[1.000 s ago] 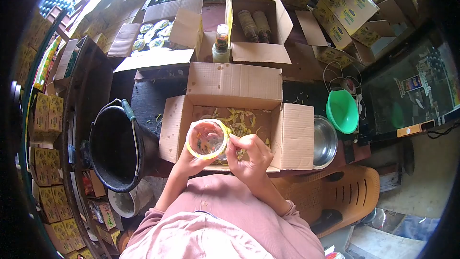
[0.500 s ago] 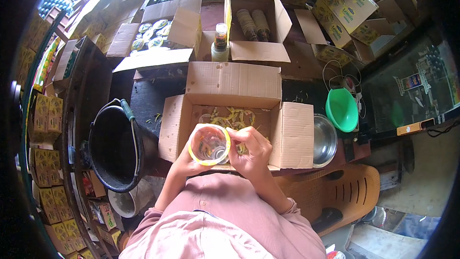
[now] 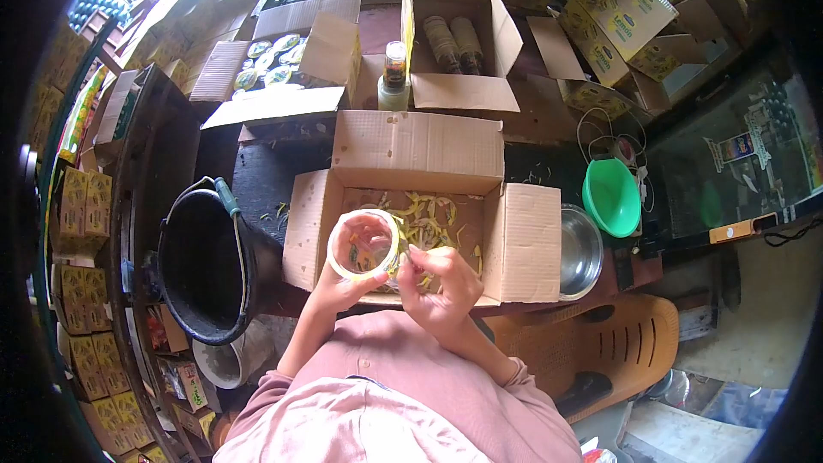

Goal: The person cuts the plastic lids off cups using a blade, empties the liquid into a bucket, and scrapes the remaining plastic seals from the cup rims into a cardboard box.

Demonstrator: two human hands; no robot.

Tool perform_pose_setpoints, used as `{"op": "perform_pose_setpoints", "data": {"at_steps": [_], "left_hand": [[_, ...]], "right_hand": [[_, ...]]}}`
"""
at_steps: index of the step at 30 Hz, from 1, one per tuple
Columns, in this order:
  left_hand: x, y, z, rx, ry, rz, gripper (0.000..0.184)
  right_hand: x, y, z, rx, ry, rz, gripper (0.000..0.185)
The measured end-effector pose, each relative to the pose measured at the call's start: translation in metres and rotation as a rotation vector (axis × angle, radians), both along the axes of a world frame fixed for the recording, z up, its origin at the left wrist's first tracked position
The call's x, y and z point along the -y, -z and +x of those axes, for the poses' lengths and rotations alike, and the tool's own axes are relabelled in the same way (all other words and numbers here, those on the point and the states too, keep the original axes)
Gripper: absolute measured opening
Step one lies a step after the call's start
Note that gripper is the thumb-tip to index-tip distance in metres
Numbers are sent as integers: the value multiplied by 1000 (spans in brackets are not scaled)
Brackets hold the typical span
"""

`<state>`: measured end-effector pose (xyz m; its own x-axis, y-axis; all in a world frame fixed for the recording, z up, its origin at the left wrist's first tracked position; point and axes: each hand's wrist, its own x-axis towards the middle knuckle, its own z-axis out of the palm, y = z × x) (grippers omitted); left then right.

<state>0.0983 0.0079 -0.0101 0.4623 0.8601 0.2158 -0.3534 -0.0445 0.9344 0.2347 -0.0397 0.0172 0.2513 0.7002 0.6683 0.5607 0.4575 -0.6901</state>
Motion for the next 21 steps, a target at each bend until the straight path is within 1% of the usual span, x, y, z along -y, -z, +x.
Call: {"op": "perform_pose_setpoints", "data": {"at_steps": [7, 10, 13, 16, 17, 20, 21], "left_hand": [[6, -1, 4, -65, -21, 55, 64], [7, -4, 2, -60, -8, 11, 63], [6, 0, -2, -97, 66, 30, 61], [7, 1, -1, 24, 109, -99, 59], [6, 2, -2, 51, 135, -135, 58], [5, 4, -1, 116, 121, -157, 55], [5, 7, 0, 134, 118, -171, 55]], "right_hand": [[-5, -5, -4, 109, 85, 44, 21], [-9, -4, 0, 110, 47, 62, 21], [-11, -3, 6, 104, 9, 14, 21], [-14, -5, 12, 61, -67, -29, 21], [-13, -6, 12, -13, -76, -57, 20], [-7, -8, 11, -55, -53, -55, 19], [-6, -8, 11, 0, -37, -43, 20]]}}
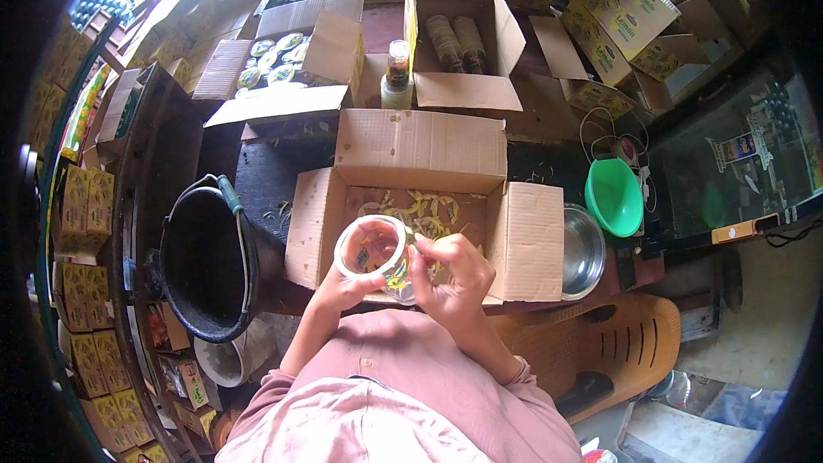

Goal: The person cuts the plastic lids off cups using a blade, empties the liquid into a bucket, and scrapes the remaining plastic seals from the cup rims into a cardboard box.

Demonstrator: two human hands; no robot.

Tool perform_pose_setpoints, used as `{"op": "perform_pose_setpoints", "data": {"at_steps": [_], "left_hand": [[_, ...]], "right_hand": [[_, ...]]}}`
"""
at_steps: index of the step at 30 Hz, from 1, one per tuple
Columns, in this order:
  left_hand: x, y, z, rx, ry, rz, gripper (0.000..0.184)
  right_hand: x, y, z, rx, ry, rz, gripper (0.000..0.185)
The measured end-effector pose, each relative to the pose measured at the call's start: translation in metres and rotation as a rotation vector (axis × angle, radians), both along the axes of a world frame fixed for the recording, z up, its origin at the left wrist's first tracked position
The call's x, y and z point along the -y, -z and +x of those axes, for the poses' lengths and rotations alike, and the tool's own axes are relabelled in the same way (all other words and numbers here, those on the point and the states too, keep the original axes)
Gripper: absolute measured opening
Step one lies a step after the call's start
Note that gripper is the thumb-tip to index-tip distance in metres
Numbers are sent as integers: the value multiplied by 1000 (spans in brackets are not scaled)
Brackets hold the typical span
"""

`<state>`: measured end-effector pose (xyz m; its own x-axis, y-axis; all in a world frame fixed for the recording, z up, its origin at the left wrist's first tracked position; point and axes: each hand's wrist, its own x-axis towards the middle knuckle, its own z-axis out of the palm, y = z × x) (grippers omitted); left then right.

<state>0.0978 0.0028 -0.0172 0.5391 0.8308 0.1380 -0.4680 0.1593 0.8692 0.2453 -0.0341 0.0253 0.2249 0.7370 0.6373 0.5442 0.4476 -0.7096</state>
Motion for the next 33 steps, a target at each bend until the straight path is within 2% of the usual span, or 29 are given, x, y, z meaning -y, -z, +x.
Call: {"op": "perform_pose_setpoints", "data": {"at_steps": [4, 7, 11, 17, 20, 23, 33], "left_hand": [[-2, -1, 0, 1, -32, 5, 61], [-2, -6, -3, -164, -129, 186, 63], [-2, -6, -4, -244, -204, 317, 64], [-1, -23, -13, -529, -257, 583, 65], [0, -22, -13, -517, -258, 573, 65], [0, -24, -13, -496, -270, 524, 64], [1, -27, -12, -503, -280, 577, 65]], "right_hand": [[8, -1, 0, 202, 23, 110, 20], [9, 2, 1, 311, 24, 228, 22], [9, 4, -1, 353, 32, 247, 19], [5, 2, 5, 475, 45, 269, 19], [2, -1, 8, 497, 52, 295, 18], [6, 0, 9, 401, 97, 234, 19], [13, -1, 3, 113, 0, 97, 19]]}}
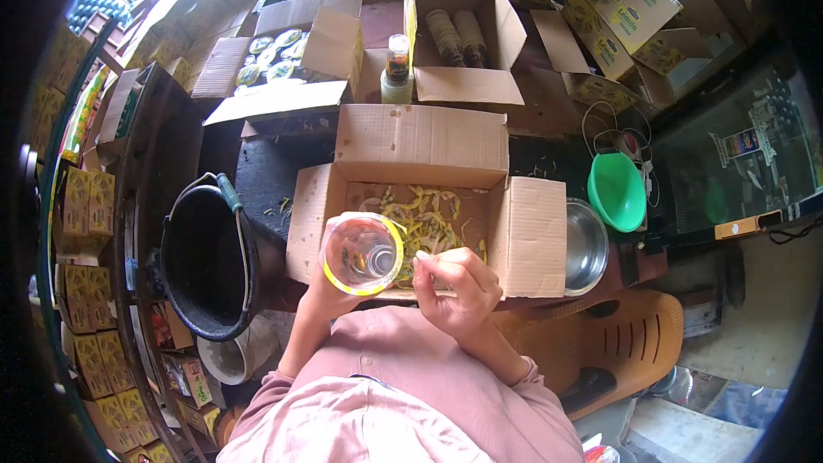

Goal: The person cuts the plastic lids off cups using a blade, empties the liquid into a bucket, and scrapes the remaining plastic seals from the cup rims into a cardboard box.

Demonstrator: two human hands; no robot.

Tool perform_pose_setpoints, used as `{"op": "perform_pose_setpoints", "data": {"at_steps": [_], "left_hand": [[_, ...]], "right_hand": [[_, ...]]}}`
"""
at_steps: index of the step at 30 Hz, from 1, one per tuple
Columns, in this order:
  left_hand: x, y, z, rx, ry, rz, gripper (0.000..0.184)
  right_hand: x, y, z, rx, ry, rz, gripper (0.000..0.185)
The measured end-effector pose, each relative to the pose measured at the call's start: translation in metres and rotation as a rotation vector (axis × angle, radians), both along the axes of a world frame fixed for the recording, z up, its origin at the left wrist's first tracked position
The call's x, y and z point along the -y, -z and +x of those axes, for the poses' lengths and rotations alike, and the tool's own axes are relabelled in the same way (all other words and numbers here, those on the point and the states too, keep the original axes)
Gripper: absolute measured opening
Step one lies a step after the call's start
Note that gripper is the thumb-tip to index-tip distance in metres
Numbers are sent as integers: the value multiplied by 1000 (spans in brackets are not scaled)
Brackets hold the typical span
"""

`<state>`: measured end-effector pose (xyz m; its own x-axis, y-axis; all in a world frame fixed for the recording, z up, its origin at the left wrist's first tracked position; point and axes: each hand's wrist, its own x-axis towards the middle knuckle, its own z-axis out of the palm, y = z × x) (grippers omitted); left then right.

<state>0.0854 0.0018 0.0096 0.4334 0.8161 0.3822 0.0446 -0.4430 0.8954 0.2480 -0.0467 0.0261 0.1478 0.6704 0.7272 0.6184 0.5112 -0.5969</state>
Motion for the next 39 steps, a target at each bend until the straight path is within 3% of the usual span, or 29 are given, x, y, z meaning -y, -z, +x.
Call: {"op": "perform_pose_setpoints", "data": {"at_steps": [5, 14, 18, 21, 25, 29, 33, 36, 39], "left_hand": [[2, 10, 3, 94, 26, -79, 65], [5, 5, 11, 67, 68, -99, 64], [3, 0, 11, 69, 111, -147, 64], [2, 15, 16, 414, 230, -467, 64], [0, 33, 16, 596, 294, -670, 56], [-2, 38, 18, 595, 299, -639, 56], [-4, 28, 23, 510, 130, -536, 61], [-3, 23, 29, 404, 55, -275, 66], [-1, 21, 28, 288, -22, -239, 69]], "right_hand": [[-1, 3, -6, -147, -13, -51, 17], [-6, 2, -9, -48, 83, -18, 20], [-10, 4, -5, -149, 28, -29, 20], [-10, 5, -5, -218, 9, -37, 19], [-9, 1, -4, -160, 41, -57, 17], [-14, 5, -2, -27, 65, -17, 19], [-14, 6, -1, 84, 78, 17, 20], [-15, 8, -1, 166, 70, 75, 21], [-14, 12, 0, 185, 83, 104, 21]]}}
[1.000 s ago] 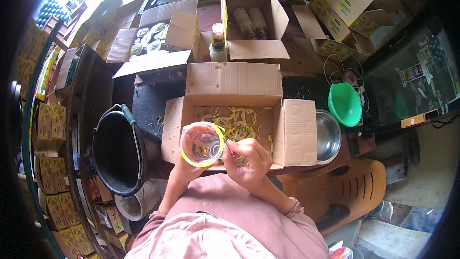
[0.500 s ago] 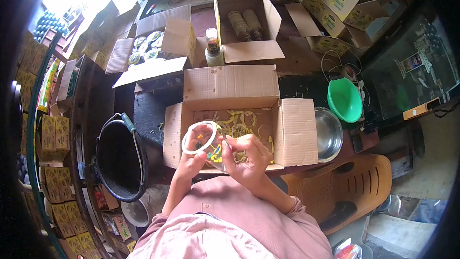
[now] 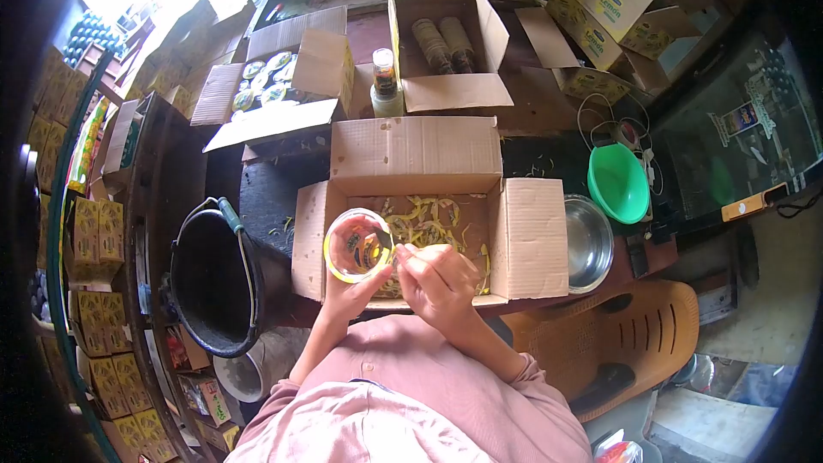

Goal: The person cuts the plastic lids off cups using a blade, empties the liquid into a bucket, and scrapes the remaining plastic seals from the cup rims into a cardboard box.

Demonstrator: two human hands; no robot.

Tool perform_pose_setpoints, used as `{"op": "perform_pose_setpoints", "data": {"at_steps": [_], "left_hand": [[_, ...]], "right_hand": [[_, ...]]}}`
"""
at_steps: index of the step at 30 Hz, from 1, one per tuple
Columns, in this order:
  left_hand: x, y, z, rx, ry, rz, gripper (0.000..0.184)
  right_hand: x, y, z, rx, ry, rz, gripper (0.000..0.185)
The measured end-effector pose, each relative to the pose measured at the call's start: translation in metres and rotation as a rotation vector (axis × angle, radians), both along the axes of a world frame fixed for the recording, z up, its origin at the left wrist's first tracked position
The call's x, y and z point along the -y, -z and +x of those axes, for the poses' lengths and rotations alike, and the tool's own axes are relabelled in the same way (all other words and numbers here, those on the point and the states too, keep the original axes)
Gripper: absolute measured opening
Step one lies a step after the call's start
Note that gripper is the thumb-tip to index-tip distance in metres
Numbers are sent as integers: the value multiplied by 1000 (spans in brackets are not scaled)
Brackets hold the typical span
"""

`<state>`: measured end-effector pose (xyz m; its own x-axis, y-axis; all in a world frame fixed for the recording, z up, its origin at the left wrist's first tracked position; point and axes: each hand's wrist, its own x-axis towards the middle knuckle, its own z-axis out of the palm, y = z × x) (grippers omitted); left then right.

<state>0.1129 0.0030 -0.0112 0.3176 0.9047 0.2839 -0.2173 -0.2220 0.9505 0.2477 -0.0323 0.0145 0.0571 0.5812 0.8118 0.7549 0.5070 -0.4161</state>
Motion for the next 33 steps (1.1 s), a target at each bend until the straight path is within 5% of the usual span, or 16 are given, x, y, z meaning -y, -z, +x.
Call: {"op": "perform_pose_setpoints", "data": {"at_steps": [11, 26, 33], "left_hand": [[4, 0, -8, -110, -18, 124, 72], [7, -10, -9, -202, 51, 230, 64], [5, -5, -9, -100, 35, 63, 66]], "right_hand": [[6, -1, -4, -294, -66, -98, 18], [7, -6, 3, -258, -65, -124, 21], [8, -8, 1, -417, -82, -159, 19]]}}
